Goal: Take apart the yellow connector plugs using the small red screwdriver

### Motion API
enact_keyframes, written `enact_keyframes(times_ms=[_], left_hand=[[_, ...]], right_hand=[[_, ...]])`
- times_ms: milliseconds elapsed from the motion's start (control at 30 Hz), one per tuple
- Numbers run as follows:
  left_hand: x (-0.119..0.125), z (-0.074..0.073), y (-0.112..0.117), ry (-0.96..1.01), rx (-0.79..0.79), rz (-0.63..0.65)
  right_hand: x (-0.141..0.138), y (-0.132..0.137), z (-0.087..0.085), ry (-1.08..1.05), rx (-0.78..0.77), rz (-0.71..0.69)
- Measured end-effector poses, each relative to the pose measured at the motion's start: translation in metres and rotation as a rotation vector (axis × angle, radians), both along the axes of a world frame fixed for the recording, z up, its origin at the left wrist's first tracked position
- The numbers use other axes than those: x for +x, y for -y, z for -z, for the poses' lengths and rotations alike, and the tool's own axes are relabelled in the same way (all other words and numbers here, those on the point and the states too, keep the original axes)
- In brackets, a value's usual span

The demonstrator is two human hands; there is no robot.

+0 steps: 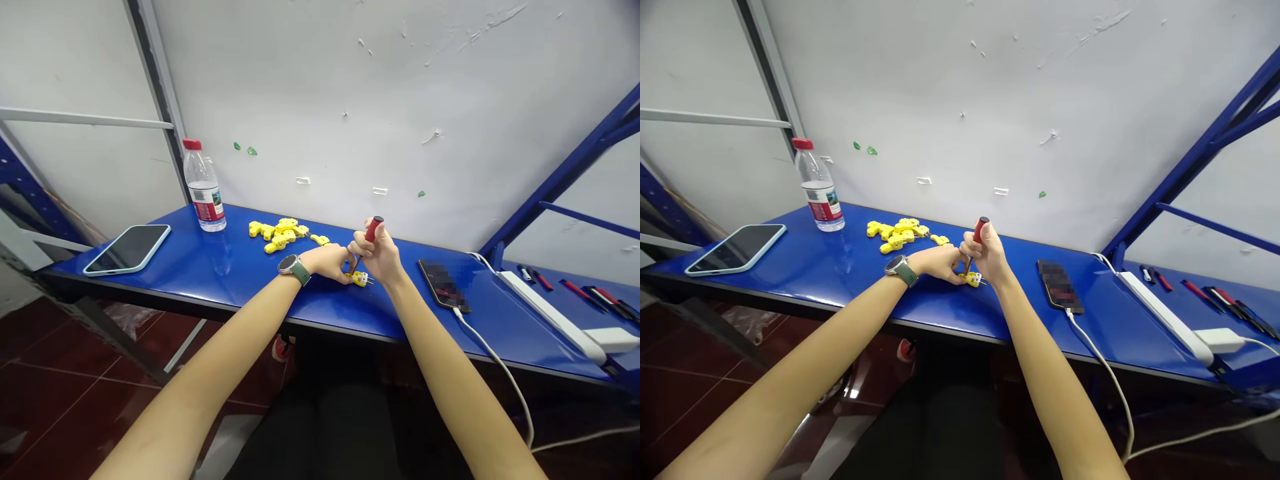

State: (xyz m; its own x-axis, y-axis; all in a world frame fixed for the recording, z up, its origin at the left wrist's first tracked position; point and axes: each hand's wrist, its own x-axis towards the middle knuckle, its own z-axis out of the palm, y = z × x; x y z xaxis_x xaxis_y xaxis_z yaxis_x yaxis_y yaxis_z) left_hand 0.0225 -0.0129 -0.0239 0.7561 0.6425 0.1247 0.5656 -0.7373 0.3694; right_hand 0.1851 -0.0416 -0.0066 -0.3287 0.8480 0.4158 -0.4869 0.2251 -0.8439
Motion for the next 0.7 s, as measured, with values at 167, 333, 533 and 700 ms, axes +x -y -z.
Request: enact_keyframes(times_ms=[167, 333, 533, 700], left_hand=[[-0.0017, 0.0001, -0.0023, 0.021, -0.019, 0.022], [-0.0023, -0.003, -0.0007, 0.016, -0.033, 0.019], [-0.0025, -0.0059, 0.0022, 0.006, -0.063, 0.006], [-0.0025, -0.0079, 0.004, 0.015, -0.092, -0.012]], right_hand=[[-0.0023, -0.0017, -0.0051, -0.028, -0.039, 0.094], [0.0016, -0.0021, -0.0053, -0.016, -0.104, 0.035], [0.004, 0.0023, -0.0041, -0.002, -0.07, 0.037], [0.0001, -0.003, -0.0002, -0.006, 0.013, 0.109]])
